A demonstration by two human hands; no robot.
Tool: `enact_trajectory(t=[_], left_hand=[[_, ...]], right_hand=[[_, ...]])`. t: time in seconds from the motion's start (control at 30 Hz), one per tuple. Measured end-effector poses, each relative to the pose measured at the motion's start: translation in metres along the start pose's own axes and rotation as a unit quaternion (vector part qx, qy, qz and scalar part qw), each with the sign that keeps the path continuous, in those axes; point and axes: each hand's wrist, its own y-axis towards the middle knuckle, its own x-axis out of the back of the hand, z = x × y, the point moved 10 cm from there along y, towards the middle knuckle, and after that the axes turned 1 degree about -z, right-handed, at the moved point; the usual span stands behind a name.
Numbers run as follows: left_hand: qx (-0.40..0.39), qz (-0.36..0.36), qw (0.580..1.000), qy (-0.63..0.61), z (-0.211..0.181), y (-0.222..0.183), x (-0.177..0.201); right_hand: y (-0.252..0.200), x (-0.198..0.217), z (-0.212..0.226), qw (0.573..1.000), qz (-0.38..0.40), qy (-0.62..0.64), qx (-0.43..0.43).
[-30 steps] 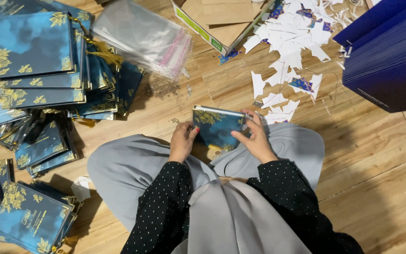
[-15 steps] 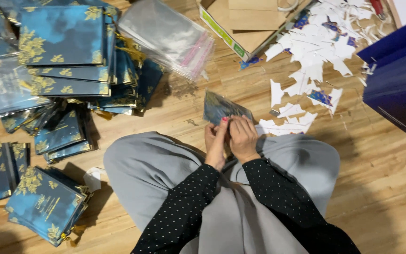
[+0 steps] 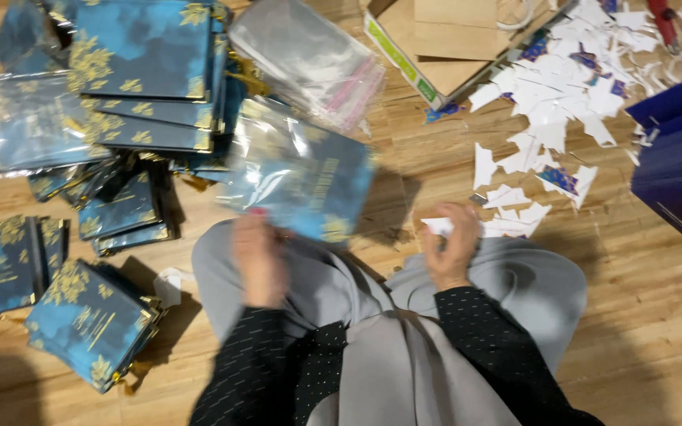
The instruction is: The person packages wedding invitations by placing them into plastic sleeves and sealing them by hand.
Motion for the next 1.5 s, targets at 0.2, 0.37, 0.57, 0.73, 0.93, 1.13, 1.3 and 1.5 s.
enact_trajectory(t=[0.2, 0.37, 0.57, 0.73, 0.93, 1.13, 1.3, 1.5], left_hand=[[-0.193, 0.027, 0.980, -0.035, -0.210, 0.046, 0.088], [-0.247, -0.187, 0.951, -0.015, -0.233, 0.150, 0.240], [-0.002, -0.162, 0.987, -0.022, -0.124, 0.224, 0.264], [0.005, -0.200, 0.977, -0.069, -0.133, 0.229, 0.237], [-0.025, -0.183, 0.982, -0.049, -0.153, 0.274, 0.229], [-0.029, -0.326, 0.873, 0.363, -0.145, 0.291, 0.223], [-0.248, -0.178, 0.801, 0.515, -0.186, 0.240, 0.071], [-0.200, 0.030, 0.832, 0.517, -0.169, 0.276, 0.013]], right_hand=[[-0.014, 0.000, -0.040, 0.980, -0.019, 0.081, -0.183], [-0.017, -0.023, -0.038, 0.970, 0.042, 0.107, -0.216], [-0.024, -0.030, -0.043, 0.974, 0.079, 0.044, -0.208], [-0.029, -0.033, -0.050, 0.970, 0.089, 0.046, -0.222], [-0.036, -0.048, -0.057, 0.958, 0.124, 0.066, -0.251], [-0.038, -0.051, -0.062, 0.953, 0.132, 0.082, -0.259], [-0.048, -0.062, -0.082, 0.918, 0.164, 0.125, -0.339], [-0.056, -0.041, -0.128, 0.781, 0.003, 0.356, -0.514]])
